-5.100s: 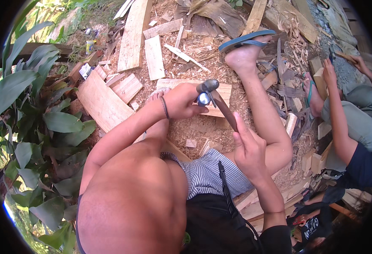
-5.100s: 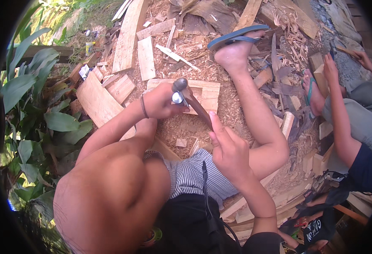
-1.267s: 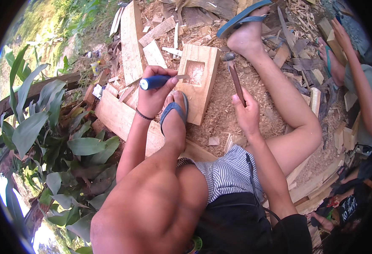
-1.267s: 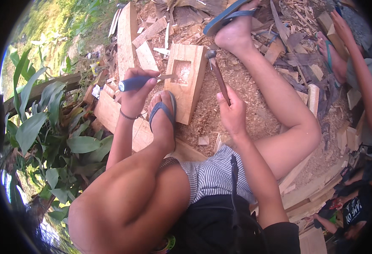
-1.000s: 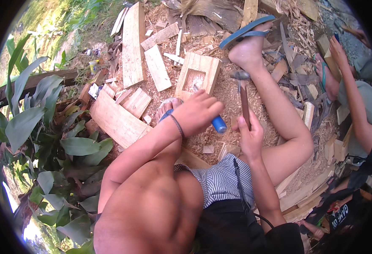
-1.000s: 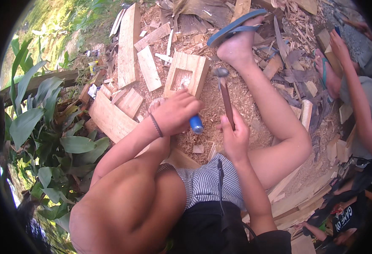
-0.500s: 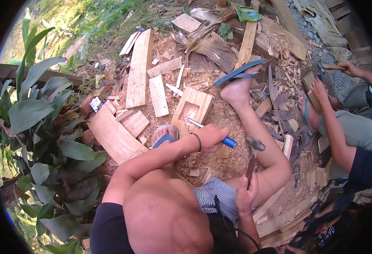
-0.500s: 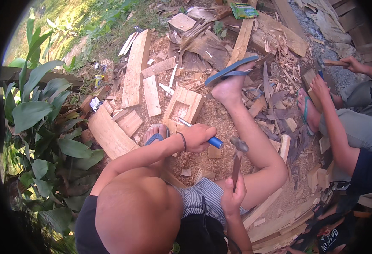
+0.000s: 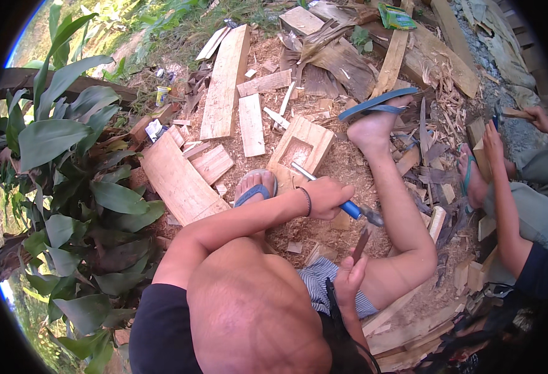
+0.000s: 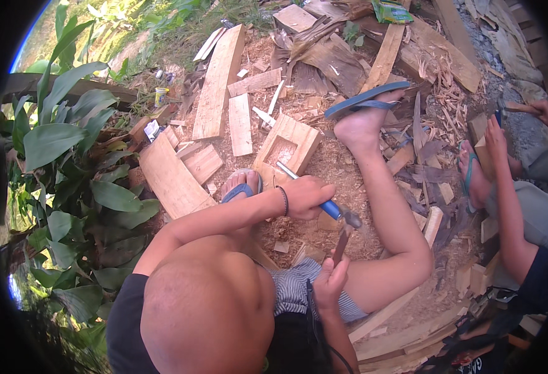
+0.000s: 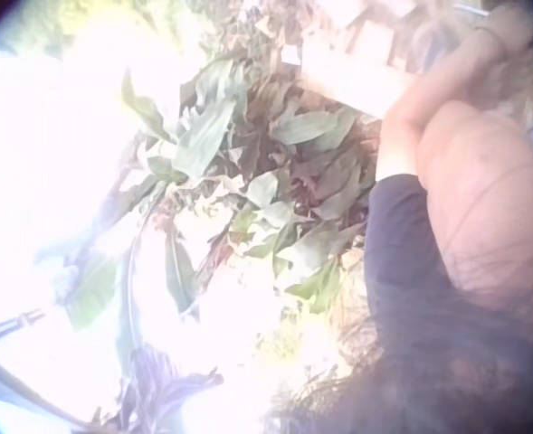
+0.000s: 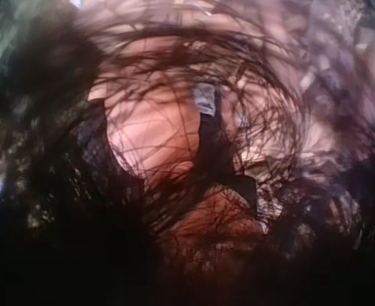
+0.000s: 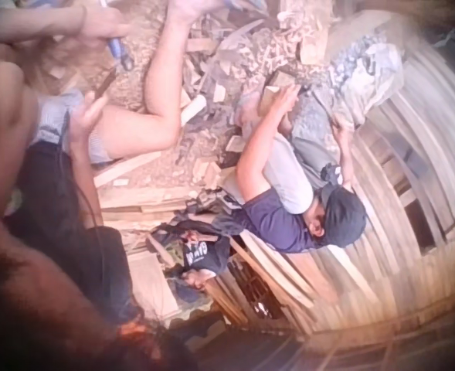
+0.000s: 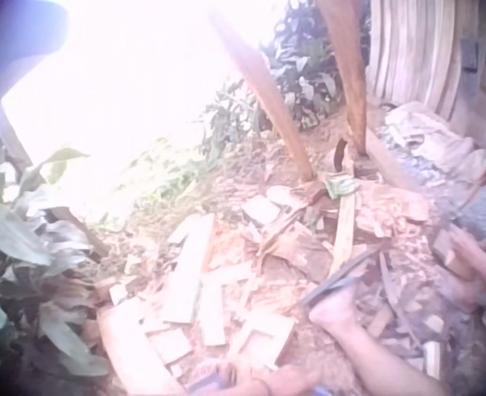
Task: The person uses a hammer and a chisel to carve a rectangular recess into a block of wood while sitting on the ground.
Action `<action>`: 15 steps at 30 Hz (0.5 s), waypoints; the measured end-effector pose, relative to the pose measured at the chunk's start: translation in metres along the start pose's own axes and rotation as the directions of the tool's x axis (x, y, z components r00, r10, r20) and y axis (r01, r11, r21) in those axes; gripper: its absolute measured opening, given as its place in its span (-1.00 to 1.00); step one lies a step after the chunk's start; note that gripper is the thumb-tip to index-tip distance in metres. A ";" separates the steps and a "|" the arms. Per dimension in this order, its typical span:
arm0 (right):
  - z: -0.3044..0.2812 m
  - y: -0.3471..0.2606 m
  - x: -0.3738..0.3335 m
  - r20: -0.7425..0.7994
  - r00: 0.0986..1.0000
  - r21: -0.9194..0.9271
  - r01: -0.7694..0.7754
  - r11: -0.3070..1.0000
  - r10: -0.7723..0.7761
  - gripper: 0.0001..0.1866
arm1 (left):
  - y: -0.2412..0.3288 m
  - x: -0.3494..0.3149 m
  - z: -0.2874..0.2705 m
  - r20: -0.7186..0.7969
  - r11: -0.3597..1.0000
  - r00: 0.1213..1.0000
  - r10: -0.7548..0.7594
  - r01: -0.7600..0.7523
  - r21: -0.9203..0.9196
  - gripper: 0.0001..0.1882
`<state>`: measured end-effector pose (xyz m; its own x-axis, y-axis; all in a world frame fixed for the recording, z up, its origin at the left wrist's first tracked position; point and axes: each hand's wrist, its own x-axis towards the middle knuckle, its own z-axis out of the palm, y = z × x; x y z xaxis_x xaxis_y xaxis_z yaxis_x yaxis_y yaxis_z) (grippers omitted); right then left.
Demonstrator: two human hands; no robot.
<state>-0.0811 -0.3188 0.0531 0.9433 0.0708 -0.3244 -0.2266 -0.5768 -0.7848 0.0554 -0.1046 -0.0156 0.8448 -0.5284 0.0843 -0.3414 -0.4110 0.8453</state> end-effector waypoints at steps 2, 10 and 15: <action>0.006 0.000 -0.008 -0.010 1.000 0.312 -0.024 0.950 0.029 -0.55 | -0.003 -0.013 0.002 -0.024 0.998 0.998 -0.051 0.052 0.026 -0.74; 0.011 0.009 0.003 -0.042 0.997 0.538 -0.033 0.842 0.066 -0.64 | -0.010 -0.004 -0.016 -0.085 0.988 0.986 -0.144 0.148 0.047 -0.71; 0.021 0.009 0.000 -0.033 0.996 0.397 -0.068 0.915 0.088 -0.67 | -0.008 0.007 -0.005 -0.029 0.987 0.988 -0.152 0.154 0.052 -0.74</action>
<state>-0.0886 -0.3069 0.0344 0.9272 -0.0070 -0.3745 -0.3675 -0.2100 -0.9060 0.0661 -0.1012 -0.0196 0.8985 -0.4380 -0.0305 -0.2284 -0.5256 0.8195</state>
